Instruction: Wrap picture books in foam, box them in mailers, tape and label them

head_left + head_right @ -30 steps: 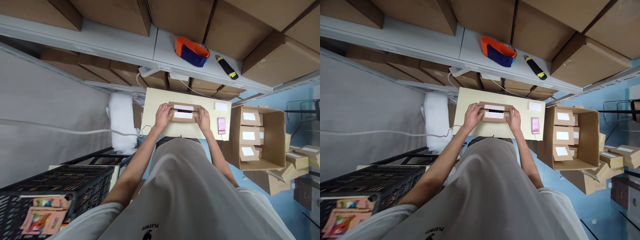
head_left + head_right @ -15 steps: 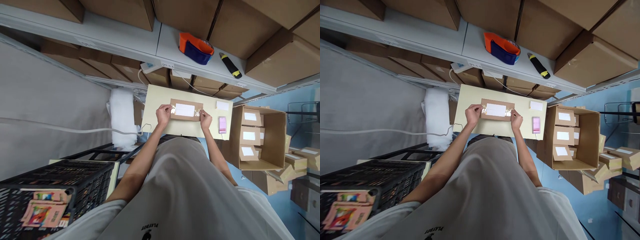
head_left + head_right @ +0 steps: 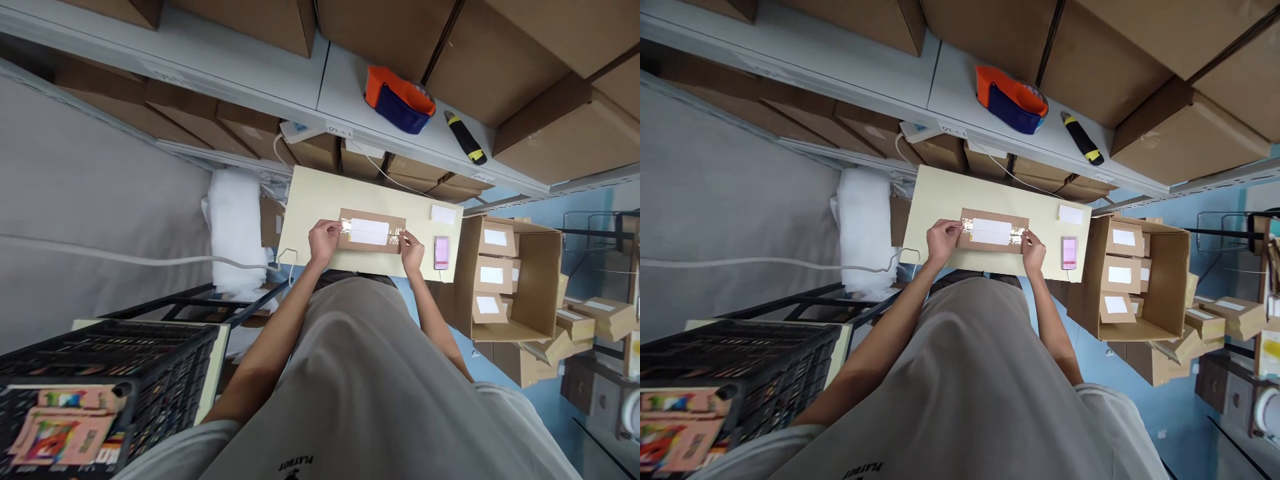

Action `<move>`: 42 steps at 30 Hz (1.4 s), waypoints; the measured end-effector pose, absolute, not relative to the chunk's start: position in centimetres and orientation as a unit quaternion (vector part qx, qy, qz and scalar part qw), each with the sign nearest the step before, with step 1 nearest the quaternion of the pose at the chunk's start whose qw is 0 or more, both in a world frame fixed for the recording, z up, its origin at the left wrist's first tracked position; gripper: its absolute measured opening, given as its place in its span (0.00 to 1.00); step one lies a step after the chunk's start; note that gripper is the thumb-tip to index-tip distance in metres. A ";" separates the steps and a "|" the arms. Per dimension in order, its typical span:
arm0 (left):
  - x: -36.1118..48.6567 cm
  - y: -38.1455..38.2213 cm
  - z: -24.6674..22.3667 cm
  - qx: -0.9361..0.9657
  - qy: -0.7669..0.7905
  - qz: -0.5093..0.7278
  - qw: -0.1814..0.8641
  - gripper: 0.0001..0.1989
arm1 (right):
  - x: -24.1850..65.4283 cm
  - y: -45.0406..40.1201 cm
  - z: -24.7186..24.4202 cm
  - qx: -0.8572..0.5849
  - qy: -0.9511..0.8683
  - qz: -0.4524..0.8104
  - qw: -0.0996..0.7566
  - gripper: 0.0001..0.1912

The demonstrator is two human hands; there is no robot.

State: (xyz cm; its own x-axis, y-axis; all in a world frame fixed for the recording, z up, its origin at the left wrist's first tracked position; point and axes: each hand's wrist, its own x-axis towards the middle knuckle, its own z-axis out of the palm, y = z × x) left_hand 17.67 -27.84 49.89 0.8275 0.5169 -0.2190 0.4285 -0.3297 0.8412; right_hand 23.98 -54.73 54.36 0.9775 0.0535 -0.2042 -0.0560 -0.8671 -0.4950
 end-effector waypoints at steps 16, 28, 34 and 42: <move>34.6 -25.8 68.5 0.767 0.075 0.336 0.542 0.13 | 43.0 -39.8 73.8 -0.963 -0.247 -0.099 0.037 0.29; 25.0 -28.2 64.6 0.688 0.067 0.300 0.657 0.09 | 36.8 -43.3 70.8 -0.840 -0.336 0.009 0.427 0.28; 19.0 -29.9 62.7 0.703 0.086 0.305 0.637 0.12 | 27.8 -44.8 65.5 -0.726 -0.253 0.116 0.629 0.30; 14.1 -29.6 62.8 0.756 0.054 0.242 0.606 0.15 | 23.1 -45.8 65.4 -0.729 -0.244 0.190 0.610 0.37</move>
State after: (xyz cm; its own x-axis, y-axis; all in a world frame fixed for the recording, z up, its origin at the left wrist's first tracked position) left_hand 14.06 -29.63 62.76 0.8766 0.3750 0.3014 -0.2126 -0.2601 0.9419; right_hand 23.06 -45.80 65.38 0.8092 0.5872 0.0211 0.1245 -0.1362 -0.9828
